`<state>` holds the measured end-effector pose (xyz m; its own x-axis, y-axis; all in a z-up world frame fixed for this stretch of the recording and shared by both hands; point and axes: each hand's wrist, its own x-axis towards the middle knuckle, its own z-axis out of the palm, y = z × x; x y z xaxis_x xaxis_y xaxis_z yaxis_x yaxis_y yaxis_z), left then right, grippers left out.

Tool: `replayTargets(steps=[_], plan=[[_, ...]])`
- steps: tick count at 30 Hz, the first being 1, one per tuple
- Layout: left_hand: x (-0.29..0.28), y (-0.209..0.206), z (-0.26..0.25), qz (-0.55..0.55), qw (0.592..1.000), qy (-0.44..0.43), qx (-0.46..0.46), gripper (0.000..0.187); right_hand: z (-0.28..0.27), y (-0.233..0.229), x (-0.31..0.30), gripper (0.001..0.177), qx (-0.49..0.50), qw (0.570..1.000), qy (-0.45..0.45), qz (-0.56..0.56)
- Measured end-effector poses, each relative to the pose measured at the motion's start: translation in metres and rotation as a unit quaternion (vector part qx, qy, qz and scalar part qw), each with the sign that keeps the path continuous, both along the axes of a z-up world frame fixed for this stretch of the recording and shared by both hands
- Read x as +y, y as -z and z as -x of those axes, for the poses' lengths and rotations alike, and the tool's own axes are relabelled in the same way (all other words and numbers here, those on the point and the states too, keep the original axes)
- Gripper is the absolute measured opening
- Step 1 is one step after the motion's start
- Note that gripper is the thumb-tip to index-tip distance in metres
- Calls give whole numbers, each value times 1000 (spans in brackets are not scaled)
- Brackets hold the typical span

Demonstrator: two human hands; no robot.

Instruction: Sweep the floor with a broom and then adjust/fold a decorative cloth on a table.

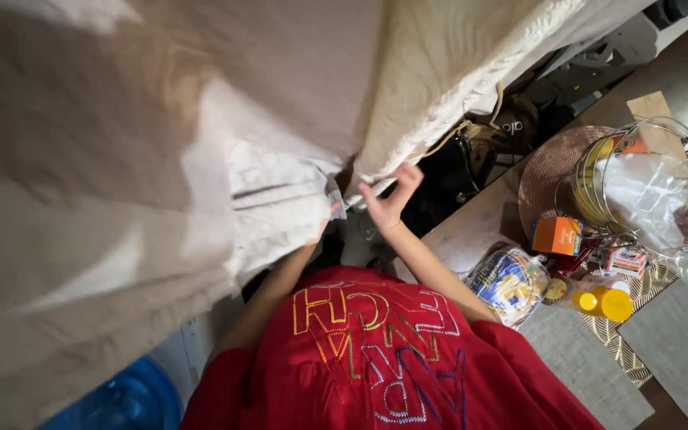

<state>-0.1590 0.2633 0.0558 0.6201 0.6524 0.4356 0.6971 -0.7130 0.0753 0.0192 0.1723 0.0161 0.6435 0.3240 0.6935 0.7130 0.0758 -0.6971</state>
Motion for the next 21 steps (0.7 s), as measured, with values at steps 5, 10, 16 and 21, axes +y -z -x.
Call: replayTargets(steps=[5,10,16,21], plan=[[12,-78,-16,38,998,32,-26,41,-29,-64,23,132,57,996,61,-15],[19,-144,-13,74,995,51,-47,39,-62,0,34,142,162,986,10,-22],[38,-172,-14,121,987,71,-74,37,-78,9,39,65,370,903,-211,51],[19,-126,-30,162,978,89,-94,36,-77,2,30,50,275,925,-239,105]])
